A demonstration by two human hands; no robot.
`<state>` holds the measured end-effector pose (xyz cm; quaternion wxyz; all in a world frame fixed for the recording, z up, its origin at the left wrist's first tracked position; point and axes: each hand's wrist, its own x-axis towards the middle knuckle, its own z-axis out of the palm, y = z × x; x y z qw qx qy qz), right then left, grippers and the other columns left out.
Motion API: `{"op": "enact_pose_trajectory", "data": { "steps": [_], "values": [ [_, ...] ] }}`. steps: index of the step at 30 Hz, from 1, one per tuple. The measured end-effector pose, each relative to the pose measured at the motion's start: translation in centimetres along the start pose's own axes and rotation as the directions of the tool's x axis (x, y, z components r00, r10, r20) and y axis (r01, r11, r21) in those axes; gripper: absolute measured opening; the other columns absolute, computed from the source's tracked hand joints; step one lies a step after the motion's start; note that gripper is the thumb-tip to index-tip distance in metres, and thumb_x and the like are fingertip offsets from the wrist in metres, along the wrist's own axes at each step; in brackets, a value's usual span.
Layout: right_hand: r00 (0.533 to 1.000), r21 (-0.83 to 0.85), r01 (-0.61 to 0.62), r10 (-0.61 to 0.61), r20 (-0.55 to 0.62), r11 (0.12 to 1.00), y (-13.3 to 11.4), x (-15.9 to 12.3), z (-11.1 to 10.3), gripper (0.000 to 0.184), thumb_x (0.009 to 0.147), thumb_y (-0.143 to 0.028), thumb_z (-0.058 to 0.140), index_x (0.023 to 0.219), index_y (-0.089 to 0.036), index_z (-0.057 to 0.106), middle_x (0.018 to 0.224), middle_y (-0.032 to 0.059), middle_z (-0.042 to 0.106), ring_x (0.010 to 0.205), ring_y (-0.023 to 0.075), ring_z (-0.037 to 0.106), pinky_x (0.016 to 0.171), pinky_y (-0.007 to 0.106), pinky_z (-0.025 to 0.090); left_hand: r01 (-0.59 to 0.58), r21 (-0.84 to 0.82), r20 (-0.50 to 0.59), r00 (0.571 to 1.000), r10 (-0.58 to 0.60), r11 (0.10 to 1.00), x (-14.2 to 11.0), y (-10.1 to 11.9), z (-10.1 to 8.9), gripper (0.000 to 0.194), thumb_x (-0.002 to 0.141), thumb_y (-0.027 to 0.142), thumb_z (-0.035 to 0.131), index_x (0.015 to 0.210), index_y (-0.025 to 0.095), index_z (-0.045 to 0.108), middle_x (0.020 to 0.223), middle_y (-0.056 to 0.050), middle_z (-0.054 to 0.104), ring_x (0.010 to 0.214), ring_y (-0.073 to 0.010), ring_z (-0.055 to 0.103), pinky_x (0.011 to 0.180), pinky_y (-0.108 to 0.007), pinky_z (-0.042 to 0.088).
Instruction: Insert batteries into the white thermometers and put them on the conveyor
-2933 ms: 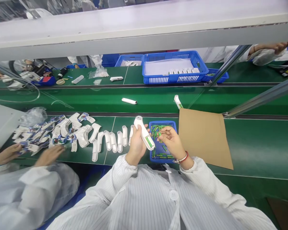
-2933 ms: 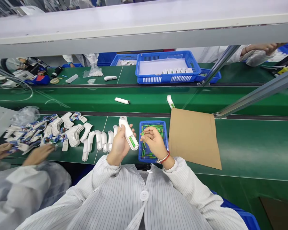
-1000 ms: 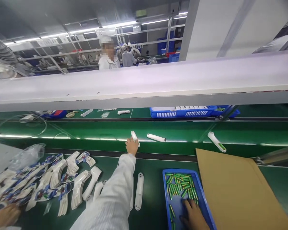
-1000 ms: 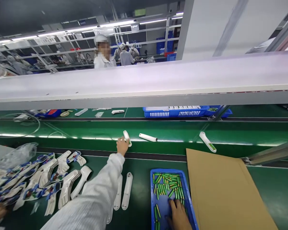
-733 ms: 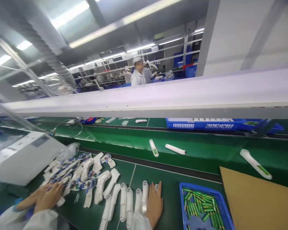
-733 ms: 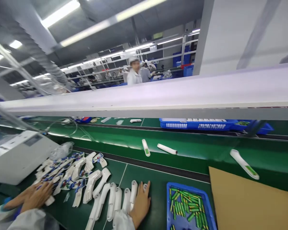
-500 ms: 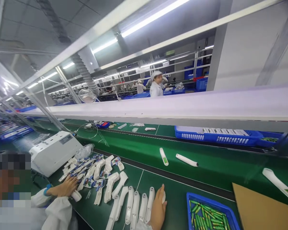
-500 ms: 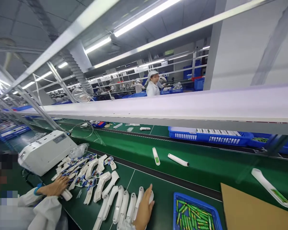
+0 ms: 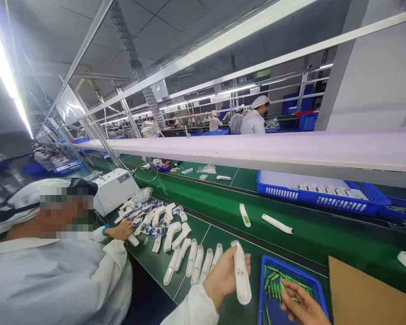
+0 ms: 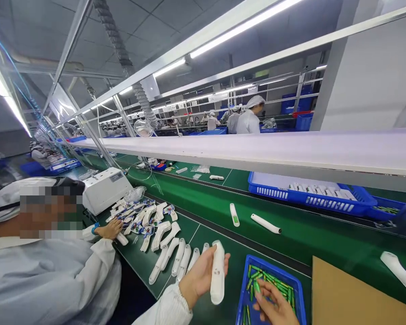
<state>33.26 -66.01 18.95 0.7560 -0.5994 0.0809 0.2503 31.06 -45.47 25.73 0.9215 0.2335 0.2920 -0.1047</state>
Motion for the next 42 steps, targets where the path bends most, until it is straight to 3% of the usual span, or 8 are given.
{"op": "enact_pose_trajectory", "data": {
  "steps": [3,9,19,22,26,31,37,42],
  "values": [
    [0.989,-0.032,0.15,-0.149,0.021,0.988,-2.7,-1.8,1.3,0.047,0.057,-0.046,0.077,0.094,-0.021,0.063,0.074,-0.0001,0.062,0.051,0.0103,0.054,0.042,0.021,0.042,-0.014,-0.048,0.178,0.984,0.023,0.999,-1.2,-0.1,1.4,0.03,0.075,0.008,0.05,0.105,0.006,0.051,0.087,-0.013,0.063,0.074,-0.018,0.063,0.07,-0.029,0.05],
    [0.952,-0.034,0.296,-0.292,0.094,0.955,-6.9,-4.0,4.2,0.041,0.062,-0.043,0.076,0.095,-0.021,0.065,0.088,0.0046,0.065,0.083,0.0174,0.061,0.073,0.029,0.052,-0.014,-0.267,0.295,0.951,0.095,0.964,-2.6,0.2,3.4,0.043,0.081,0.017,0.049,0.121,0.001,0.047,0.086,-0.01,0.063,0.067,-0.0095,0.059,0.062,-0.017,0.05],
    [0.885,0.035,0.441,-0.441,0.152,0.897,-7.8,-5.0,7.5,0.032,0.07,-0.038,0.071,0.092,-0.023,0.053,0.087,0.0033,0.066,0.079,0.0166,0.064,0.075,0.034,0.054,-0.271,-0.068,0.211,0.937,0.279,0.96,-3.0,-0.9,4.3,0.042,0.079,0.021,0.051,0.119,0.011,0.054,0.077,-0.004,0.059,0.062,-0.0081,0.053,0.059,-0.017,0.046],
    [0.844,-0.095,0.524,-0.502,0.187,0.846,-7.9,-5.5,7.5,0.028,0.077,-0.039,0.063,0.099,-0.023,0.057,0.091,0.0056,0.064,0.079,0.0177,0.063,0.066,0.033,0.054,-0.312,0.021,0.221,0.928,0.3,0.95,-2.9,-1.2,4.2,0.042,0.078,0.023,0.052,0.119,0.014,0.055,0.079,-0.004,0.059,0.063,-0.0085,0.053,0.058,-0.018,0.045],
    [0.757,-0.403,0.654,-0.565,0.329,0.641,-8.2,-6.0,7.3,0.02,0.084,-0.034,0.052,0.094,-0.024,0.066,0.095,0.0064,0.061,0.085,0.0181,0.059,0.073,0.033,0.051,-0.311,0.054,0.281,0.916,0.285,0.949,-2.6,-1.4,3.9,0.042,0.078,0.025,0.053,0.118,0.015,0.055,0.08,-0.003,0.058,0.062,-0.0087,0.053,0.06,-0.02,0.044],
    [0.823,-0.444,0.567,-0.469,0.319,0.694,-7.9,-5.9,7.4,0.015,0.078,-0.033,0.062,0.086,-0.021,0.062,0.083,0.0035,0.065,0.075,0.017,0.061,0.069,0.032,0.052,-0.291,0.045,0.329,0.908,0.261,0.956,-2.4,-1.8,3.7,0.044,0.077,0.025,0.054,0.12,0.02,0.053,0.081,-0.002,0.057,0.062,-0.0091,0.053,0.059,-0.021,0.043],
    [0.788,-0.411,0.615,-0.51,0.345,0.673,-7.8,-5.3,7.3,0.018,0.081,-0.034,0.056,0.087,-0.022,0.068,0.091,0.0063,0.065,0.079,0.0178,0.061,0.064,0.03,0.052,-0.275,0.066,0.327,0.914,0.239,0.959,-2.3,-2.0,3.6,0.044,0.077,0.026,0.053,0.12,0.02,0.053,0.08,-0.002,0.057,0.06,-0.0098,0.053,0.053,-0.021,0.041],
    [0.866,-0.375,0.499,-0.466,0.18,0.781,-6.8,-4.9,7.8,0.018,0.074,-0.035,0.065,0.084,-0.021,0.067,0.077,0.0043,0.068,0.066,0.0171,0.062,0.061,0.033,0.054,-0.272,0.096,0.314,0.921,0.23,0.957,-2.2,-2.3,3.6,0.045,0.075,0.027,0.052,0.12,0.023,0.053,0.08,-0.002,0.058,0.056,-0.0096,0.05,0.05,-0.021,0.039]
  ]
}}
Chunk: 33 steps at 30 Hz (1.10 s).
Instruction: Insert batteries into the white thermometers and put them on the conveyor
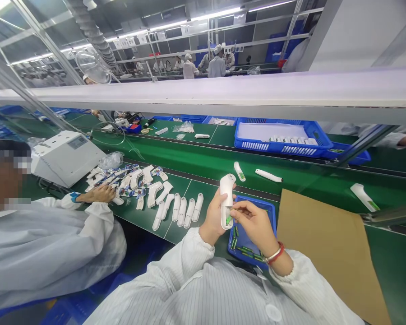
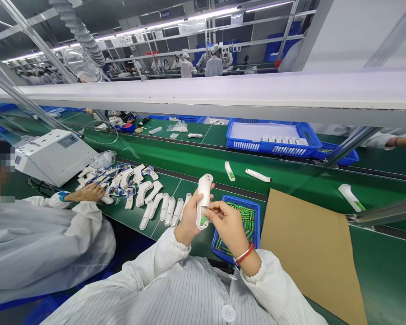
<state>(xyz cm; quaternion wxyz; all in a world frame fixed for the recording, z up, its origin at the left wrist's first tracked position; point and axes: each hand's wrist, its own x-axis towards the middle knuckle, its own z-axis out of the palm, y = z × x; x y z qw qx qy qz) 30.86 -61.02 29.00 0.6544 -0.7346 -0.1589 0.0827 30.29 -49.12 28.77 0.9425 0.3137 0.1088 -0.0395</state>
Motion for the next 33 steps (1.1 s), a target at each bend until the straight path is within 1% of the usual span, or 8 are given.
{"op": "enact_pose_trajectory", "data": {
  "steps": [6,15,18,21,23,27,30,33],
  "values": [
    [0.963,-0.144,0.215,-0.235,-0.135,0.966,1.5,-0.5,1.3,0.012,0.075,-0.029,0.066,0.084,-0.026,0.072,0.087,0.0039,0.068,0.085,0.02,0.063,0.076,0.036,0.053,-0.035,-0.043,-0.06,0.998,0.032,0.998,0.3,-0.7,-0.1,0.043,0.075,0.025,0.054,0.118,0.021,0.054,0.081,-0.002,0.059,0.066,-0.0103,0.053,0.063,-0.021,0.042],
    [0.892,-0.442,0.413,-0.452,0.019,0.796,2.1,-1.7,1.5,0.021,0.084,-0.027,0.053,0.095,-0.022,0.07,0.09,0.008,0.062,0.086,0.0203,0.056,0.077,0.037,0.049,0.013,-0.008,-0.11,0.994,-0.014,1.0,0.6,-1.4,-0.5,0.041,0.076,0.027,0.053,0.117,0.02,0.055,0.078,-0.002,0.058,0.061,-0.0092,0.052,0.06,-0.021,0.044],
    [0.944,-0.433,0.293,-0.33,-0.012,0.852,3.6,-0.7,0.4,0.03,0.09,-0.031,0.041,0.107,-0.022,0.065,0.1,0.0087,0.059,0.092,0.0193,0.056,0.079,0.034,0.048,0.039,-0.089,-0.169,0.984,-0.053,0.995,1.3,-1.1,-0.8,0.039,0.077,0.028,0.053,0.114,0.017,0.057,0.074,-0.002,0.058,0.059,-0.0087,0.052,0.056,-0.019,0.043],
    [0.995,-0.524,-0.071,0.025,-0.095,0.848,7.8,0.9,-1.0,0.036,0.092,-0.03,0.03,0.107,-0.016,0.061,0.1,0.0091,0.062,0.089,0.0176,0.058,0.08,0.032,0.046,-0.047,-0.114,-0.263,0.965,0.016,0.992,1.7,-0.4,-1.4,0.038,0.077,0.025,0.054,0.113,0.017,0.057,0.082,-0.003,0.061,0.068,-0.0091,0.055,0.056,-0.017,0.043],
    [0.963,-0.627,-0.228,0.269,-0.03,0.745,11.6,1.6,-1.6,0.027,0.088,-0.024,0.039,0.095,-0.015,0.063,0.091,0.0078,0.066,0.083,0.0175,0.061,0.077,0.029,0.045,-0.077,-0.101,-0.308,0.951,0.043,0.992,1.7,0.0,-1.8,0.036,0.077,0.026,0.054,0.111,0.017,0.058,0.079,-0.003,0.06,0.065,-0.0083,0.054,0.054,-0.017,0.043],
    [0.886,-0.71,-0.316,0.463,0.017,0.629,18.1,1.0,-1.0,0.011,0.069,-0.011,0.06,0.079,-0.011,0.066,0.076,0.011,0.069,0.078,0.0206,0.064,0.072,0.027,0.042,-0.049,-0.09,-0.333,0.943,0.016,0.995,1.4,0.0,-2.7,0.032,0.077,0.028,0.054,0.105,0.014,0.062,0.071,-0.001,0.058,0.057,-0.0067,0.051,0.051,-0.016,0.042],
    [0.854,-0.739,-0.349,0.52,0.001,0.576,20.1,0.1,0.1,0.016,0.067,-0.008,0.061,0.082,-0.009,0.064,0.081,0.0144,0.069,0.082,0.0228,0.064,0.073,0.029,0.041,-0.031,-0.05,-0.366,0.93,0.01,0.998,1.1,-0.4,-3.4,0.031,0.077,0.027,0.055,0.103,0.013,0.061,0.076,-0.003,0.061,0.057,-0.0064,0.052,0.051,-0.016,0.042],
    [0.849,-0.731,-0.364,0.528,-0.006,0.577,20.0,0.0,0.1,0.01,0.068,-0.006,0.058,0.075,-0.011,0.062,0.078,0.013,0.068,0.08,0.0234,0.064,0.074,0.032,0.042,0.026,-0.026,-0.395,0.918,-0.034,0.999,0.9,-0.6,-4.1,0.03,0.078,0.029,0.056,0.101,0.011,0.062,0.073,-0.004,0.06,0.054,-0.0064,0.052,0.052,-0.017,0.044]
  ]
}}
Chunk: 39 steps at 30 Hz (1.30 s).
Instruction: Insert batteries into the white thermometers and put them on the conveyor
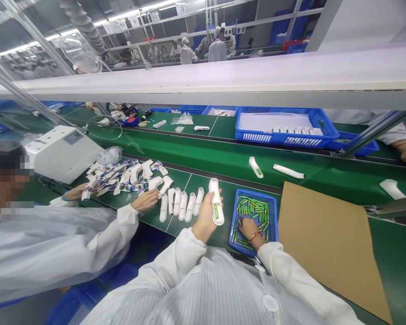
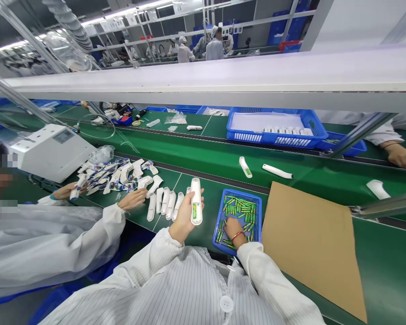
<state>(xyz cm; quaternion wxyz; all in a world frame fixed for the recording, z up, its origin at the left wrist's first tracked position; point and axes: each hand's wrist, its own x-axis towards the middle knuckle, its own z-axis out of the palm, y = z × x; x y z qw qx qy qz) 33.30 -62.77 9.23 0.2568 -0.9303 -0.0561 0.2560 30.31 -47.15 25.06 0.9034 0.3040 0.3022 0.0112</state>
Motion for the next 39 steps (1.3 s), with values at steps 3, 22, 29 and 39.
{"op": "enact_pose_trajectory", "data": {
  "steps": [3,22,29,39],
  "values": [
    [0.999,0.08,0.032,-0.029,-0.039,0.996,0.1,-0.3,-2.0,0.005,0.076,-0.013,0.052,0.076,-0.014,0.058,0.077,0.0106,0.067,0.078,0.0215,0.063,0.075,0.033,0.044,-0.024,-0.021,0.005,1.0,0.024,1.0,-0.1,0.4,-0.8,0.028,0.077,0.026,0.059,0.101,0.01,0.06,0.092,-0.008,0.064,0.07,-0.01,0.059,0.065,-0.02,0.049],
    [0.65,0.25,0.76,-0.715,-0.257,0.6,-8.8,-9.9,-11.2,0.043,0.084,-0.012,0.041,0.121,-0.027,0.057,0.125,0.0023,0.058,0.116,0.0205,0.053,0.099,0.044,0.045,-0.144,0.12,0.171,0.978,0.123,0.982,-1.5,1.1,-0.4,0.03,0.077,0.019,0.063,0.106,0.02,0.056,0.129,-0.008,0.05,0.109,-0.0264,0.056,0.087,-0.039,0.05],
    [0.774,0.355,0.633,-0.563,-0.29,0.688,-8.9,-8.7,-10.3,0.019,0.072,-0.017,0.062,0.087,-0.025,0.071,0.101,0.0045,0.068,0.093,0.022,0.062,0.087,0.044,0.049,-0.158,0.141,0.242,0.963,0.12,0.977,-2.2,0.9,-0.6,0.034,0.078,0.022,0.064,0.11,0.023,0.054,0.133,-0.008,0.047,0.112,-0.0264,0.054,0.09,-0.04,0.047],
    [0.967,0.91,0.13,-0.252,-0.03,0.393,-7.4,-5.0,-7.1,0.042,0.059,-0.04,0.075,0.061,-0.02,0.038,0.055,-0.0074,0.049,0.046,0.0076,0.045,0.044,0.021,0.037,0.087,0.257,0.321,0.932,-0.17,0.963,0.4,-1.0,-2.5,0.033,0.078,0.024,0.063,0.108,0.013,0.054,0.111,-0.015,0.06,0.097,-0.0252,0.061,0.087,-0.04,0.047]
  ]
}}
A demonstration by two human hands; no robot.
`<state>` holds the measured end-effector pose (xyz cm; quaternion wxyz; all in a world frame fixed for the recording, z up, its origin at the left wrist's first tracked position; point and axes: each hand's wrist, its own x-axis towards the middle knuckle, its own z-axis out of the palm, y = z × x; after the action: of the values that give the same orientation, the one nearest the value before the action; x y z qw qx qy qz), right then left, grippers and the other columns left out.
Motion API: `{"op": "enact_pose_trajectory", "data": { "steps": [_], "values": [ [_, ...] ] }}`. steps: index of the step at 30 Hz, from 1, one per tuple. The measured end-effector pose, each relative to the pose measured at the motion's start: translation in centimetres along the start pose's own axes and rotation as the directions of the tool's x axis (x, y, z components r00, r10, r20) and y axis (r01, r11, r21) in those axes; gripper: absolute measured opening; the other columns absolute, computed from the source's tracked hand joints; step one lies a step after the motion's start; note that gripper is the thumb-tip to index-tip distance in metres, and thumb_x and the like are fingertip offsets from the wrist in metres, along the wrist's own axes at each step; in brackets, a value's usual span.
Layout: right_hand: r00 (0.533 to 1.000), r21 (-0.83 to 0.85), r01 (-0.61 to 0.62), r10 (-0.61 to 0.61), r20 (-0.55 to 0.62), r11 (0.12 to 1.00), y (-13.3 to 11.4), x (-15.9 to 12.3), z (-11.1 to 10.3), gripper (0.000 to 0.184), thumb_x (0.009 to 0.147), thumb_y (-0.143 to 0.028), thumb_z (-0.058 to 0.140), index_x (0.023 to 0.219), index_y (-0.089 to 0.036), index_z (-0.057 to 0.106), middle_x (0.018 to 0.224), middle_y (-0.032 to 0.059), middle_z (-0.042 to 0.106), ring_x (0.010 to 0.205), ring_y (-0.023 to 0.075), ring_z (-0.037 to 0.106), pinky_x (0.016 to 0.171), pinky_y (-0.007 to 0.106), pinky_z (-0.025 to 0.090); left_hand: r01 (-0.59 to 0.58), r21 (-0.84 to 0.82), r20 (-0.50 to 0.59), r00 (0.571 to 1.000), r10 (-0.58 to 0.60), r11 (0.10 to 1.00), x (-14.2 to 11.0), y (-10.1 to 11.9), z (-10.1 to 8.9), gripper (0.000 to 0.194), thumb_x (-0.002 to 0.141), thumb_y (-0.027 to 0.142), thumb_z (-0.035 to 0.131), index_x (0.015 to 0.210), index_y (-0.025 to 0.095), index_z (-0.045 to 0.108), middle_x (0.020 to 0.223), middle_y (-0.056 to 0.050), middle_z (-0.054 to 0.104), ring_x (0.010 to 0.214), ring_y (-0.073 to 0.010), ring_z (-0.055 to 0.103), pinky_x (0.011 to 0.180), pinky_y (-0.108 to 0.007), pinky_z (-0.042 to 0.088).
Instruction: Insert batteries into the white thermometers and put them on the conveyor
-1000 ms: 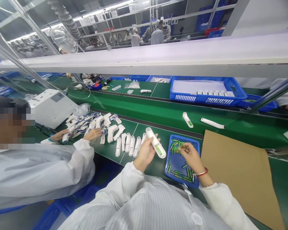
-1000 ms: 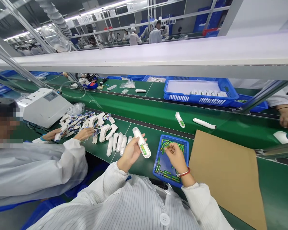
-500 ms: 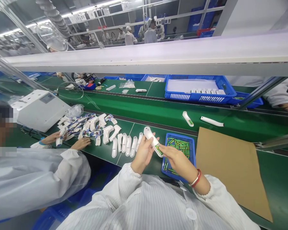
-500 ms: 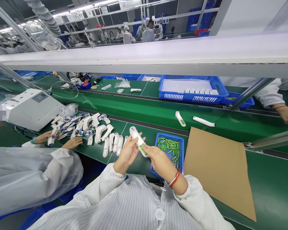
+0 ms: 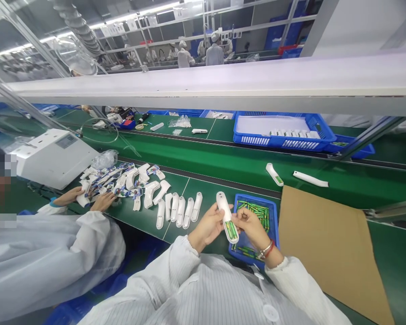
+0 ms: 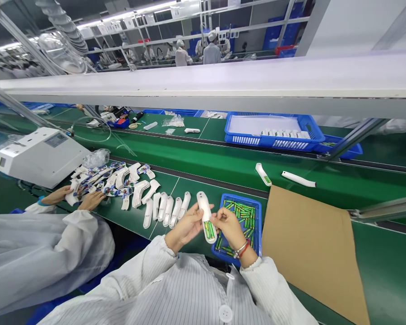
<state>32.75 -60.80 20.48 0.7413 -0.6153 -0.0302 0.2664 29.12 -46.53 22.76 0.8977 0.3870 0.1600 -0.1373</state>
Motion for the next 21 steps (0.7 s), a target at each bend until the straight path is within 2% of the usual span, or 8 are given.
{"op": "enact_pose_trajectory", "data": {
  "steps": [3,5,8,11,14,17,19,21],
  "values": [
    [0.987,0.004,-0.075,0.075,-0.141,0.997,1.7,1.1,-0.9,0.049,0.059,-0.054,0.071,0.06,-0.021,0.035,0.048,-0.0086,0.044,0.041,0.0075,0.042,0.04,0.02,0.033,0.137,0.031,-0.146,0.981,-0.131,0.99,2.7,-1.2,-1.3,0.024,0.084,0.023,0.054,0.102,0.007,0.056,0.099,-0.016,0.063,0.088,-0.0221,0.063,0.082,-0.036,0.049],
    [0.966,-0.006,-0.143,0.138,-0.218,0.99,3.3,1.6,-1.8,0.051,0.06,-0.062,0.065,0.059,-0.021,0.036,0.047,-0.0078,0.044,0.041,0.008,0.042,0.041,0.021,0.034,0.182,0.087,-0.243,0.957,-0.156,0.979,5.6,-1.2,-2.2,0.02,0.085,0.022,0.051,0.097,0.006,0.056,0.096,-0.015,0.062,0.084,-0.0205,0.064,0.078,-0.033,0.05],
    [0.931,-0.011,-0.245,0.232,-0.282,0.969,5.9,1.7,-3.8,0.052,0.057,-0.067,0.063,0.058,-0.021,0.038,0.05,-0.0066,0.046,0.044,0.0087,0.045,0.043,0.022,0.037,0.206,0.221,-0.353,0.928,-0.119,0.953,11.6,0.4,-3.5,0.016,0.086,0.02,0.05,0.094,0.007,0.054,0.091,-0.011,0.061,0.079,-0.0173,0.063,0.072,-0.03,0.051],
    [0.901,-0.047,-0.331,0.301,-0.313,0.942,8.3,1.5,-5.6,0.054,0.05,-0.067,0.064,0.054,-0.021,0.035,0.048,-0.0062,0.045,0.043,0.0088,0.043,0.044,0.023,0.036,0.221,0.431,-0.459,0.888,0.002,0.875,18.9,3.4,-4.4,0.02,0.085,0.023,0.053,0.1,0.009,0.055,0.093,-0.007,0.061,0.08,-0.0138,0.06,0.07,-0.03,0.051],
    [0.887,-0.144,-0.372,0.305,-0.348,0.917,10.5,1.1,-7.0,0.053,0.05,-0.068,0.059,0.051,-0.023,0.033,0.046,-0.0054,0.043,0.042,0.01,0.041,0.044,0.025,0.036,0.268,0.645,-0.524,0.837,0.16,0.715,25.7,6.5,-5.0,0.028,0.084,0.028,0.056,0.106,0.012,0.055,0.104,-0.007,0.058,0.09,-0.0167,0.057,0.077,-0.035,0.05],
    [0.893,-0.349,-0.358,0.209,-0.398,0.866,13.0,0.7,-8.0,0.047,0.059,-0.068,0.049,0.051,-0.024,0.033,0.045,-0.0034,0.044,0.044,0.0139,0.045,0.048,0.028,0.039,0.345,0.792,-0.537,0.787,0.305,0.503,30.7,8.3,-5.4,0.036,0.083,0.031,0.056,0.115,0.014,0.051,0.12,-0.01,0.05,0.107,-0.0222,0.051,0.088,-0.042,0.044],
    [0.909,-0.539,-0.339,0.121,-0.398,0.772,14.4,0.5,-8.3,0.04,0.067,-0.06,0.045,0.053,-0.023,0.038,0.05,-0.0005,0.05,0.051,0.017,0.052,0.055,0.029,0.043,0.397,0.844,-0.521,0.764,0.38,0.361,33.0,8.5,-5.6,0.041,0.083,0.033,0.055,0.12,0.015,0.048,0.128,-0.011,0.043,0.115,-0.0253,0.044,0.094,-0.047,0.038],
    [0.939,-0.709,-0.313,0.095,-0.329,0.632,15.3,0.5,-8.2,0.026,0.072,-0.045,0.048,0.062,-0.022,0.05,0.066,0.004,0.062,0.067,0.0196,0.06,0.069,0.029,0.047,0.432,0.872,-0.489,0.759,0.43,0.229,34.4,8.1,-5.7,0.046,0.083,0.035,0.053,0.124,0.015,0.044,0.132,-0.013,0.039,0.12,-0.0279,0.038,0.098,-0.049,0.032]
  ]
}}
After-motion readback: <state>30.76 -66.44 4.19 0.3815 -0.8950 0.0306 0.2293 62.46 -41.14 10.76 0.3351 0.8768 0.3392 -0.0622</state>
